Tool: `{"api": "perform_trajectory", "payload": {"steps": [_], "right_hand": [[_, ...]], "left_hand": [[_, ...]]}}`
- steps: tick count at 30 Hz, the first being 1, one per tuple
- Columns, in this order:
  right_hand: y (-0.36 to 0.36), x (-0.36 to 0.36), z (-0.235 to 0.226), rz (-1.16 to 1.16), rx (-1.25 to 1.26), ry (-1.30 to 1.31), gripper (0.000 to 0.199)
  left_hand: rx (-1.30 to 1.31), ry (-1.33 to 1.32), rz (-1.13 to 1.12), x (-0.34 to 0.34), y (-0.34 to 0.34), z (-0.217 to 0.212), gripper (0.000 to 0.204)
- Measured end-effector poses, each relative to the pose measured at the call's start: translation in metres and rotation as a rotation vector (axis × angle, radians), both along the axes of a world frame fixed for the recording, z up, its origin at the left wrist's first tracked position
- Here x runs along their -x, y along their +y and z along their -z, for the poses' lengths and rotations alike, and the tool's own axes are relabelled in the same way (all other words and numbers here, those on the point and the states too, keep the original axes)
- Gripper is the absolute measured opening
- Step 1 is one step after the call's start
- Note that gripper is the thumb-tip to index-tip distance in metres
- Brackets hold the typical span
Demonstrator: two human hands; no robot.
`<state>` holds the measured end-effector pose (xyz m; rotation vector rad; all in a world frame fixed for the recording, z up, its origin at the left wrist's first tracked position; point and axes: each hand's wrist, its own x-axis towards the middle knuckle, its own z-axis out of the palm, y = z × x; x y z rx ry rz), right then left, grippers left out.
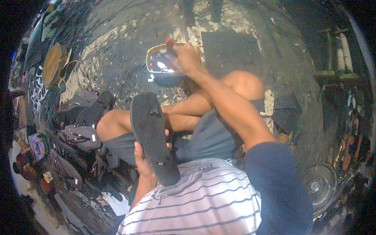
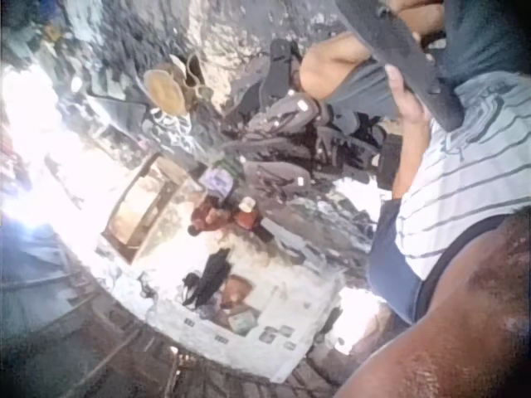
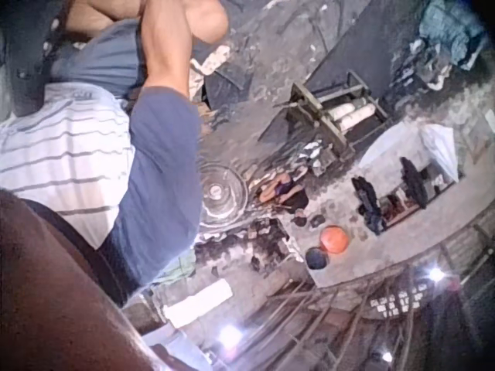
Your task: The person pours a brown liquid from a yellow tin into a small container, then uses a brush to apply the liquid to the soles of several black flip-flops. The person handles each flip-flop one at a time, repeatedly dipping the brush and coating the sole before setting it aside.
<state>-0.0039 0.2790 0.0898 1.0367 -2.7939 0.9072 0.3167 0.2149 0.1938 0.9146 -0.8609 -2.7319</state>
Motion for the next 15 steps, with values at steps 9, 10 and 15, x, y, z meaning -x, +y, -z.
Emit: {"api": "perform_trajectory", "payload": {"steps": [9, 10, 15], "right_hand": [[0.103, 0.056, -0.061, -0.065, -0.416, 0.309, 0.032], [0.101, 0.061, -0.084, 0.049, -0.363, 0.357, 0.031], [0.051, -0.017, -0.190, 0.076, 0.624, -0.376, 0.036]], "left_hand": [[-0.061, 0.222, -0.144, 0.078, -0.064, 0.018, 0.078], [-0.017, 0.252, -0.179, 0.094, -0.066, 0.011, 0.073], [-0.069, 0.536, -0.071, 0.147, -0.111, 0.033, 0.058]]}}
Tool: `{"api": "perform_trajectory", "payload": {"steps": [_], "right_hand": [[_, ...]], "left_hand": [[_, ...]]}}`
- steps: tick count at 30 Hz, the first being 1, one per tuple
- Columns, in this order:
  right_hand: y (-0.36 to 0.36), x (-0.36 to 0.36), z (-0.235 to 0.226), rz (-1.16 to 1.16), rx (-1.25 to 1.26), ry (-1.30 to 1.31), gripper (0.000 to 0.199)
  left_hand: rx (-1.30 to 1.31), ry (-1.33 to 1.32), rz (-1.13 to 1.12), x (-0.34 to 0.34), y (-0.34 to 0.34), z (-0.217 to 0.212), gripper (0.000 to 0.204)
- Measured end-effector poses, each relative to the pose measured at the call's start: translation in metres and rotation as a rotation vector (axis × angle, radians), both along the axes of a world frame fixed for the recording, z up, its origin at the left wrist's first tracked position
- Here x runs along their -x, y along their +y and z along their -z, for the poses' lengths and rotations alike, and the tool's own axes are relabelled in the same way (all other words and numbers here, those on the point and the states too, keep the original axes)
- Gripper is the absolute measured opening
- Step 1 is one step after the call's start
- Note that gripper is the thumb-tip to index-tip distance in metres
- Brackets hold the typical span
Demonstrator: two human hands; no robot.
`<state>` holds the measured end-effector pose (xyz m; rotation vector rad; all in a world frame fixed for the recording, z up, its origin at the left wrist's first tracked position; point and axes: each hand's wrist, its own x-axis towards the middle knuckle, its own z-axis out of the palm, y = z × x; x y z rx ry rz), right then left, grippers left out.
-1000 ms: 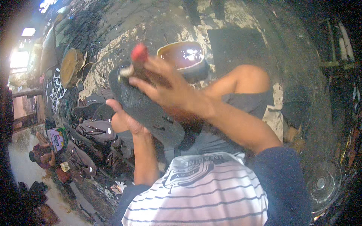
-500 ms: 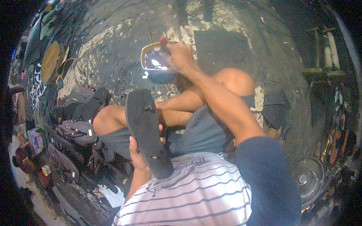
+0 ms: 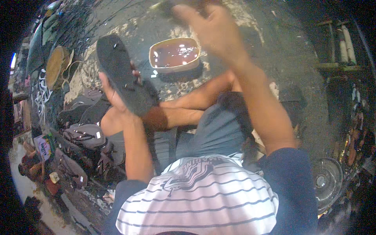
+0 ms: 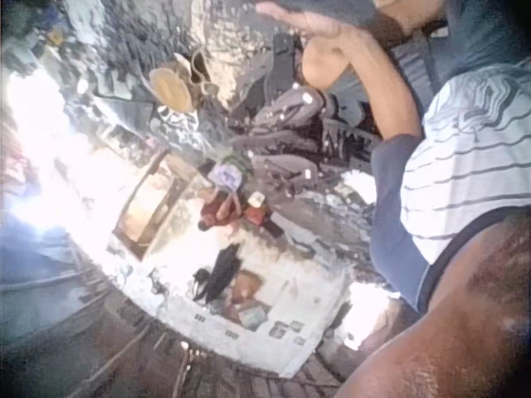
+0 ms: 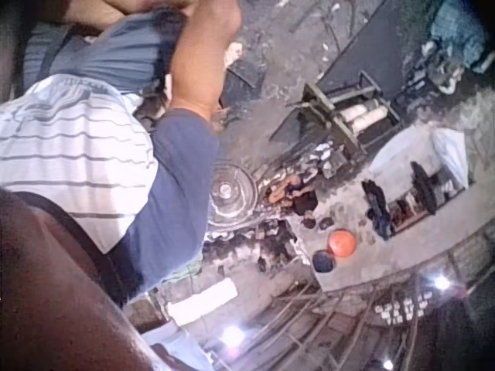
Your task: The person pours a brown liquid from a yellow tin into a small container, then uses a brush to apply the liquid to the soles of several black flip-flops. The person handles each flip-flop one at a time, repeatedly dipping the brush and coating the sole before setting it aside.
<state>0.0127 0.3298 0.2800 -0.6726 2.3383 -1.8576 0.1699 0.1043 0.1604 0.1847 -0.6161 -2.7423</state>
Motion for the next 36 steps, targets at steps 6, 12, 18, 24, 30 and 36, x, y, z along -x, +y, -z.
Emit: {"api": "perform_trajectory", "payload": {"steps": [6, 12, 18, 24, 30, 36], "right_hand": [[-0.066, -0.070, 0.070, -0.105, 0.040, 0.286, 0.030], [-0.049, -0.105, 0.073, -0.398, 0.121, 0.093, 0.041], [-0.094, -0.015, 0.062, -0.173, -0.091, 0.820, 0.034], [-0.039, -0.053, 0.075, -0.462, -0.049, 0.460, 0.037], [0.015, -0.049, 0.100, -0.306, 0.053, 0.119, 0.031], [0.028, -0.014, 0.018, -0.048, 0.125, 0.114, 0.041]], "left_hand": [[0.010, 0.008, -0.102, 0.031, 0.016, -0.024, 0.063], [-0.139, 0.207, 0.238, 0.027, -0.024, -0.023, 0.068], [-0.214, 0.001, -0.084, 0.033, 0.033, -0.027, 0.055], [-0.147, -0.249, 0.190, 0.034, -0.008, 0.014, 0.066], [0.071, -0.054, 0.368, 0.139, -0.019, 0.074, 0.063], [0.113, -0.880, -0.215, 0.296, -0.048, 0.033, 0.068]]}}
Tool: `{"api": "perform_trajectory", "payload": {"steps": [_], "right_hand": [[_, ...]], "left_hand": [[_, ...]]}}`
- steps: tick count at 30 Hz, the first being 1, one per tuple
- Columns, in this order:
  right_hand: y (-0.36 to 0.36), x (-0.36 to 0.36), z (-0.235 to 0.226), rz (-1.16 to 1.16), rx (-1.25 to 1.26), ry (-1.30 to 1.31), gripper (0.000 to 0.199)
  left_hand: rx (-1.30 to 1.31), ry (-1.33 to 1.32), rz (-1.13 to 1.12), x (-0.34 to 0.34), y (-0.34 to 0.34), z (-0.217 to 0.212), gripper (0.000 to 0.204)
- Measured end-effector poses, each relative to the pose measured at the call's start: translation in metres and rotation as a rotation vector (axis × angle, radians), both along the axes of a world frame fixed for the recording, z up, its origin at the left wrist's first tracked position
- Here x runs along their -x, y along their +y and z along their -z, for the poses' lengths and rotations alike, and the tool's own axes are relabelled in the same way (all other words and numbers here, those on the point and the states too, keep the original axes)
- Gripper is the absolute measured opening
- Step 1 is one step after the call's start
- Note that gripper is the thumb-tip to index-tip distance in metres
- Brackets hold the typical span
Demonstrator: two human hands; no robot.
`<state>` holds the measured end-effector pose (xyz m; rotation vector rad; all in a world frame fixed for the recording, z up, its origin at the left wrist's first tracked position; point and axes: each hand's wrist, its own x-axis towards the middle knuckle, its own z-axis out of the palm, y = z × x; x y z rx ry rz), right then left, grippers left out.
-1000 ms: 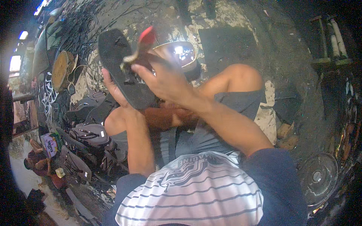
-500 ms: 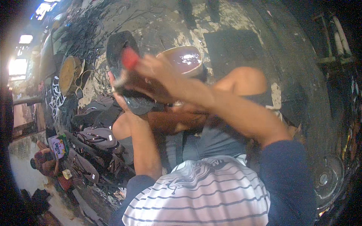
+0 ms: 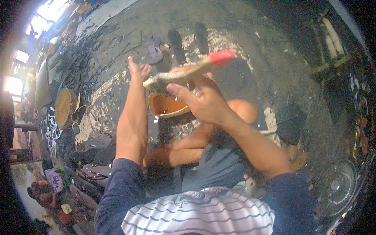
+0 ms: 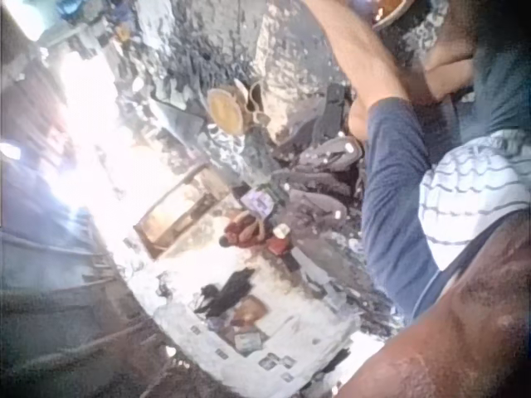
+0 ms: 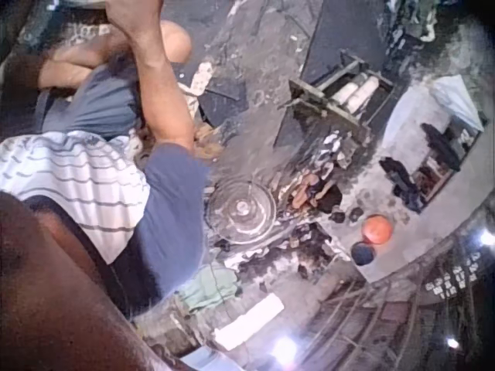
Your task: The person pours a brown liquid from a yellow tin into a small container, then uses a brush to apply the liquid to the soles of several black flip-flops. The person handles each flip-flop one at a time, repeatedly dipping the brush and coating the sole before setting it aside.
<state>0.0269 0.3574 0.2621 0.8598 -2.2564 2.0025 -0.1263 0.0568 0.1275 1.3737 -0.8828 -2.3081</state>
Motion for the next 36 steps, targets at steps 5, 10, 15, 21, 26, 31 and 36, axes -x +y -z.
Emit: {"api": "perform_trajectory", "payload": {"steps": [5, 10, 15, 21, 26, 31, 36], "right_hand": [[-0.009, 0.014, 0.016, 0.090, 0.066, -0.286, 0.033], [-0.039, 0.021, 0.021, 0.164, -0.087, -0.213, 0.039], [-0.055, 0.029, 0.049, 0.076, -0.088, -0.225, 0.046], [-0.079, 0.061, 0.082, -0.019, -0.691, -0.088, 0.050], [-0.094, 0.055, 0.154, -0.090, -0.954, 0.326, 0.037], [-0.084, 0.046, 0.163, 0.040, -0.767, 0.383, 0.027], [-0.053, 0.081, 0.132, -0.012, -0.338, 0.401, 0.025]], "left_hand": [[0.839, 0.199, 0.413, -0.061, -0.032, -0.003, 0.043], [1.787, -0.103, 0.307, -0.254, -0.065, -0.130, 0.039], [1.883, -0.766, -0.117, -0.504, -0.158, -0.190, 0.040], [1.343, -1.443, 0.517, -0.640, -0.156, -0.182, 0.059], [1.674, -1.718, 0.687, -0.652, -0.130, -0.265, 0.032], [1.705, -1.094, 0.667, -0.635, -0.101, -0.274, 0.027], [1.363, -0.904, 0.600, -0.599, -0.050, -0.257, 0.034]]}}
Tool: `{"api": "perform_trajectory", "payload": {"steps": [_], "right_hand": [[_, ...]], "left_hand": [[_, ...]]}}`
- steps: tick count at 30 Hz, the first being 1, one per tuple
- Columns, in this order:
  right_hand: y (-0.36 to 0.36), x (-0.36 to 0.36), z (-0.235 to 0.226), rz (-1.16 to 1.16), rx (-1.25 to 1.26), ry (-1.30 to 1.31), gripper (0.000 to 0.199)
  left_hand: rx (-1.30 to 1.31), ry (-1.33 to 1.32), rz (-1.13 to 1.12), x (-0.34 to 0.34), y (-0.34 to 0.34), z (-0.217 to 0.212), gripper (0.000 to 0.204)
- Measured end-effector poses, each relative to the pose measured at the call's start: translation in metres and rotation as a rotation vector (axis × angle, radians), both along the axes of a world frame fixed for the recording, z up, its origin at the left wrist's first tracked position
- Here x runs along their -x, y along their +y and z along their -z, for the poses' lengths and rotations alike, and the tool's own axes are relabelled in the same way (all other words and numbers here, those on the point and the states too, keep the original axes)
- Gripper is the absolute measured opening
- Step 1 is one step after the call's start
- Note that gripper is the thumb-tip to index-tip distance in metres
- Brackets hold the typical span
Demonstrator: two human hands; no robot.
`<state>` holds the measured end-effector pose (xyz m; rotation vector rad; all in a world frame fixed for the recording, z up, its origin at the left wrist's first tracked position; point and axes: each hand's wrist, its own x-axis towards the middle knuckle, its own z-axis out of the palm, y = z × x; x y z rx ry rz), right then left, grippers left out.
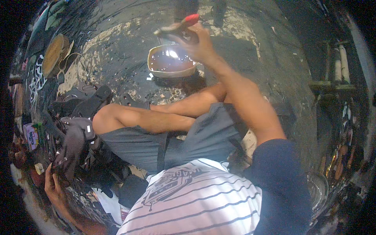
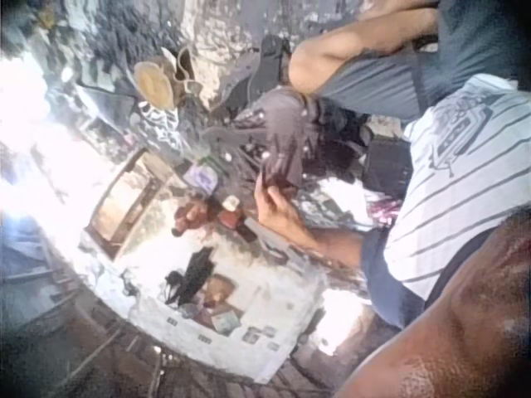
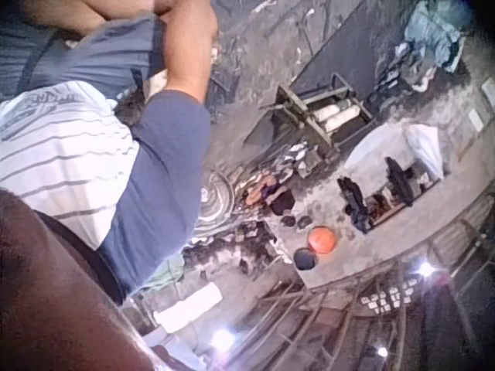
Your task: The person pours a brown liquid from a yellow tin into a small container, then uses a brush to apply the liquid to the soles of several black flip-flops. The person handles each flip-flop one at a time, repeatedly dipping the brush and coating the sole before setting it aside.
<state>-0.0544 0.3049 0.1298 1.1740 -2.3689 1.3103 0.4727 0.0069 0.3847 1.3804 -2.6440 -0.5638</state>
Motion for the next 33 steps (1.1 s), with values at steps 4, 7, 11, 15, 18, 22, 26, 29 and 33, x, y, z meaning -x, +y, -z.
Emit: {"api": "perform_trajectory", "payload": {"steps": [4, 7, 11, 15, 18, 22, 26, 29, 33], "right_hand": [[0.072, 0.027, -0.009, 0.109, -0.661, 0.249, 0.032], [0.066, 0.013, -0.078, 0.267, -0.572, -0.149, 0.052], [0.048, 0.000, -0.116, 0.164, -0.046, -0.220, 0.038], [0.051, 0.000, -0.131, 0.181, 0.269, -0.337, 0.042], [0.062, 0.002, -0.125, 0.220, 0.533, -0.533, 0.038], [0.035, -0.009, -0.111, 0.197, 0.806, -0.686, 0.028], [0.002, -0.041, -0.099, 0.086, 0.807, -0.854, 0.030], [-0.044, -0.124, -0.133, -0.214, 0.640, -0.924, 0.033], [-0.080, -0.170, -0.098, -0.263, 0.447, -0.457, 0.034]], "left_hand": [[-0.317, 0.239, 0.288, 0.004, 0.004, 0.019, 0.057], [-0.746, 0.801, 0.476, 0.032, 0.027, 0.051, 0.063], [-0.329, 0.476, 0.073, 0.123, 0.070, 0.099, 0.034], [-0.123, 0.114, 0.347, 0.130, 0.084, 0.134, 0.042], [0.303, 0.000, 0.657, 0.123, 0.098, 0.122, 0.076], [0.189, 0.126, 0.534, 0.134, 0.088, 0.159, 0.092], [-0.441, 0.834, 0.267, 0.185, 0.071, 0.129, 0.066], [-1.402, 1.092, 0.000, 0.215, 0.092, 0.148, 0.065], [-1.406, 1.333, -0.017, 0.246, 0.143, 0.150, 0.072]]}}
